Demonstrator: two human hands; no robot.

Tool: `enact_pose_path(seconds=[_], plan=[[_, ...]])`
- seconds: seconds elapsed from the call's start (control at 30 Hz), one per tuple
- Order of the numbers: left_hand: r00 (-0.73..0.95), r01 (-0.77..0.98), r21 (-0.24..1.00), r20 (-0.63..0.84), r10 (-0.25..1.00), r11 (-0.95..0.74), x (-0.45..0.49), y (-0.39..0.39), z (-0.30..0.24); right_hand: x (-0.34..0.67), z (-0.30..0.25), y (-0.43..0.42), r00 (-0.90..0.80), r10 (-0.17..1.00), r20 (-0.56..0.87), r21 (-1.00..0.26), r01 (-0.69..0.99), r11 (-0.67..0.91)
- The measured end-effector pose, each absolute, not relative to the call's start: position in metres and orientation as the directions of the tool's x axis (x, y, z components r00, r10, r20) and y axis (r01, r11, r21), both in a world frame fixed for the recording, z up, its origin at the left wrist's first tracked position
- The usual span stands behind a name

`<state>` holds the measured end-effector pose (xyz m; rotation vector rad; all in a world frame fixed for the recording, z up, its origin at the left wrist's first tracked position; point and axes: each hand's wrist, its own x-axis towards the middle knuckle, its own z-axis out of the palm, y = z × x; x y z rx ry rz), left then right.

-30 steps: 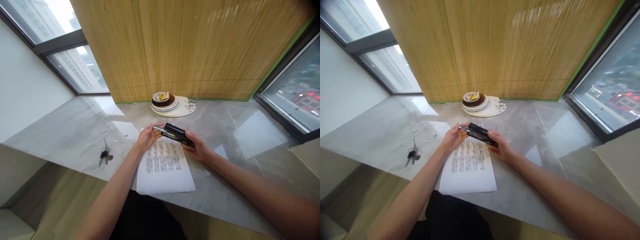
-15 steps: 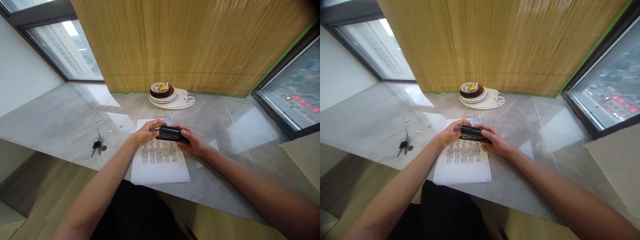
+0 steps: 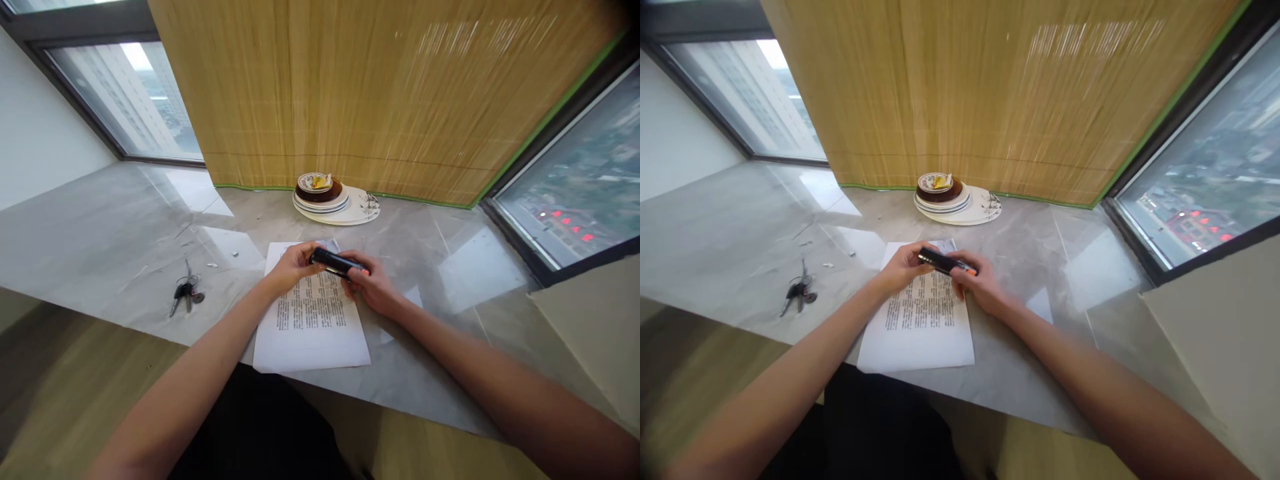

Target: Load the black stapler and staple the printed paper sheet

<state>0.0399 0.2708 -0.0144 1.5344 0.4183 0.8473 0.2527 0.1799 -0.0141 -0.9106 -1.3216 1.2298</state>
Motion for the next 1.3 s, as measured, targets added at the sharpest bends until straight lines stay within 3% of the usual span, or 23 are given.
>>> enact_pose_path(seconds=[0.07, 0.13, 0.2, 0.3, 0.43, 0.53, 0.63, 0.77, 0.87, 1.3], plan=[[0.648, -0.205, 0.960, 0.277, 0.709, -0.188, 0.042, 0.268, -0.014, 0.251, -0.010, 0.175, -0.144, 0.906, 0.399, -0.872, 0.245, 0.423], [0.630, -0.213, 0.953, 0.301, 0.716, -0.214, 0.043, 0.264, -0.013, 0.249, -0.007, 0.169, -0.231, 0.801, 0.553, -0.622, 0.525, 0.581], [0.614, -0.196, 0.950, 0.312, 0.725, -0.243, 0.043, 0.261, -0.011, 0.246, -0.007, 0.164, -0.311, 0.753, 0.580, -0.422, 0.675, 0.605], [0.625, -0.115, 0.948, 0.300, 0.721, -0.295, 0.041, 0.262, -0.009, 0.248, -0.004, 0.158, -0.276, 0.794, 0.542, -0.350, 0.785, 0.512], [0.674, -0.012, 0.865, 0.378, 0.635, -0.502, 0.034, 0.267, -0.012, 0.279, 0.020, 0.154, -0.178, 0.832, 0.525, -0.447, 0.774, 0.448], [0.815, 0.182, 0.685, 0.297, 0.498, -0.706, 0.030, 0.268, -0.018, 0.319, 0.039, 0.157, -0.275, 0.854, 0.443, -0.441, 0.762, 0.474], [0.824, 0.335, 0.585, 0.199, 0.530, -0.739, 0.027, 0.270, -0.025, 0.351, 0.042, 0.164, -0.440, 0.861, 0.257, -0.448, 0.735, 0.509], [0.799, 0.379, 0.577, 0.190, 0.570, -0.723, 0.026, 0.273, -0.028, 0.359, 0.034, 0.170, -0.590, 0.803, 0.080, -0.531, 0.656, 0.535], [0.797, 0.358, 0.585, 0.214, 0.564, -0.728, 0.028, 0.274, -0.027, 0.343, 0.030, 0.169, -0.650, 0.757, 0.072, -0.502, 0.632, 0.590], [0.850, 0.333, 0.548, 0.178, 0.496, -0.767, 0.028, 0.266, -0.020, 0.324, 0.029, 0.163, -0.616, 0.760, 0.208, -0.291, 0.703, 0.650]])
